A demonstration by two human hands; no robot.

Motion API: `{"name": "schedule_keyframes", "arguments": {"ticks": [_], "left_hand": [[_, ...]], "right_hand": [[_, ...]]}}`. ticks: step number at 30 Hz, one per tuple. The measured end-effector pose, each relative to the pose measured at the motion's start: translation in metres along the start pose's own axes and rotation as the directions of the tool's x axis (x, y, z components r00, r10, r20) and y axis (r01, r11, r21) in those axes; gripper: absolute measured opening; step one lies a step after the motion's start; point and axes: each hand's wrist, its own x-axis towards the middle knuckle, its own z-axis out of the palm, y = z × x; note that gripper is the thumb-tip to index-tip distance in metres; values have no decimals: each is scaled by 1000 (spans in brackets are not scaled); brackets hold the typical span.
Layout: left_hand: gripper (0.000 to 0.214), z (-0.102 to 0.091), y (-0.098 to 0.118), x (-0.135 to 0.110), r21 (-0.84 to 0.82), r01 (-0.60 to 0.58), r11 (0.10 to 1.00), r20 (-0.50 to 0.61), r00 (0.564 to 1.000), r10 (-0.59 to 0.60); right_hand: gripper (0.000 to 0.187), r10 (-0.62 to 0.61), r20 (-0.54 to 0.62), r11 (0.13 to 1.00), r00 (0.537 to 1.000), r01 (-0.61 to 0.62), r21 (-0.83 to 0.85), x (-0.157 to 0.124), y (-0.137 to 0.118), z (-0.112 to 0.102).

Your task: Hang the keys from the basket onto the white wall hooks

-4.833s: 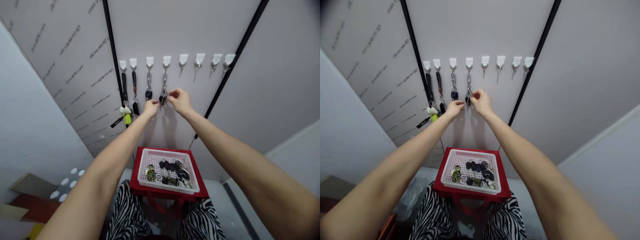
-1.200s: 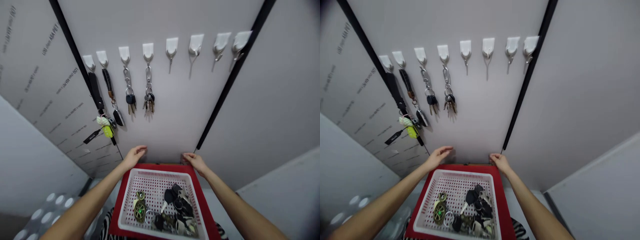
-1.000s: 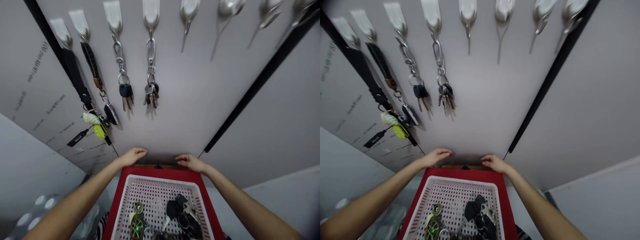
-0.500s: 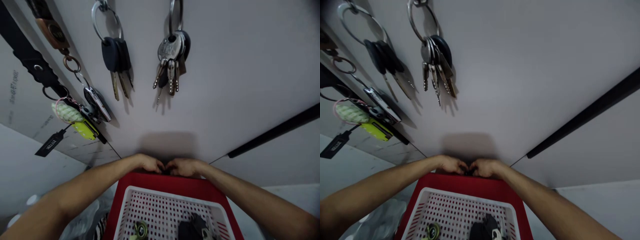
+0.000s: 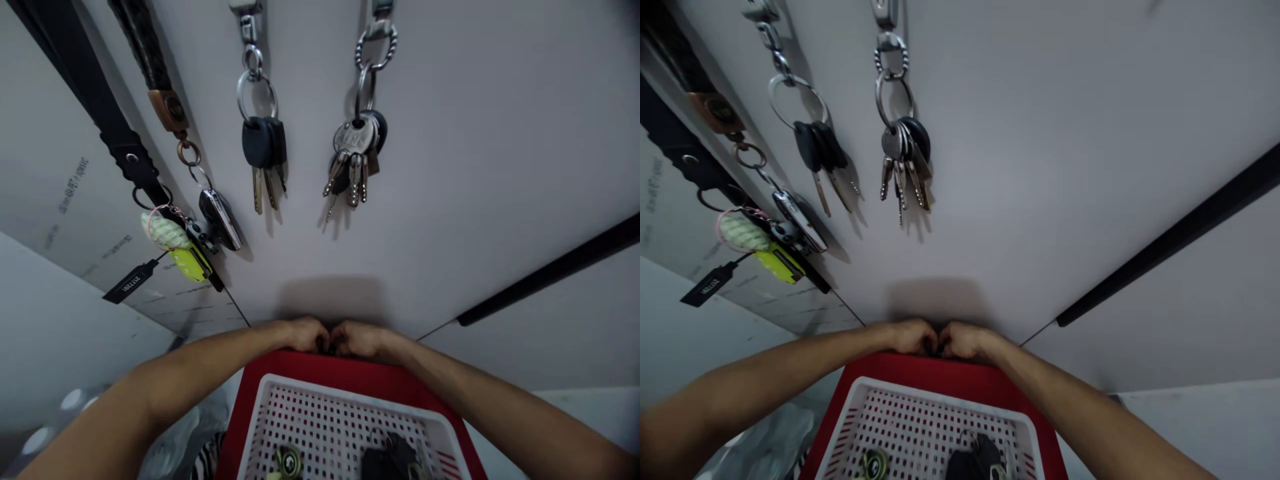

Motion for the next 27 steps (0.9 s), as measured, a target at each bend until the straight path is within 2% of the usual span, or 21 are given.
{"name": "schedule_keyframes", "arguments": {"ticks": [5, 8, 11, 15, 21, 24, 27], "left_hand": [[15, -1, -1, 7, 202, -131, 971, 32, 991, 127], [14, -2, 1, 6, 207, -152, 966, 43, 988, 146], [13, -3, 1, 2, 153, -113, 982, 30, 994, 109], [16, -3, 0, 1, 81, -12, 997, -21, 1000, 14], [19, -1, -5, 2, -66, 56, 996, -8, 998, -56], [25, 1, -10, -1, -227, 72, 971, -4, 997, -75], [35, 2, -12, -7, -420, 96, 903, 17, 995, -98]], "right_hand": [[25, 35, 45, 986, 998, -42, 159, 1, 2, -1], [24, 44, 58, 968, 997, -57, 245, 2, 4, 0], [22, 64, 16, 963, 998, -66, 263, 6, 8, 4], [14, 118, -88, 978, 989, -100, 183, 16, 9, 11], [12, 181, -120, 967, 976, -154, 202, 17, 0, 14], [16, 200, -125, 930, 972, -149, 335, 13, -4, 15], [16, 214, -127, 843, 969, -118, 524, 9, -7, 16]]}}
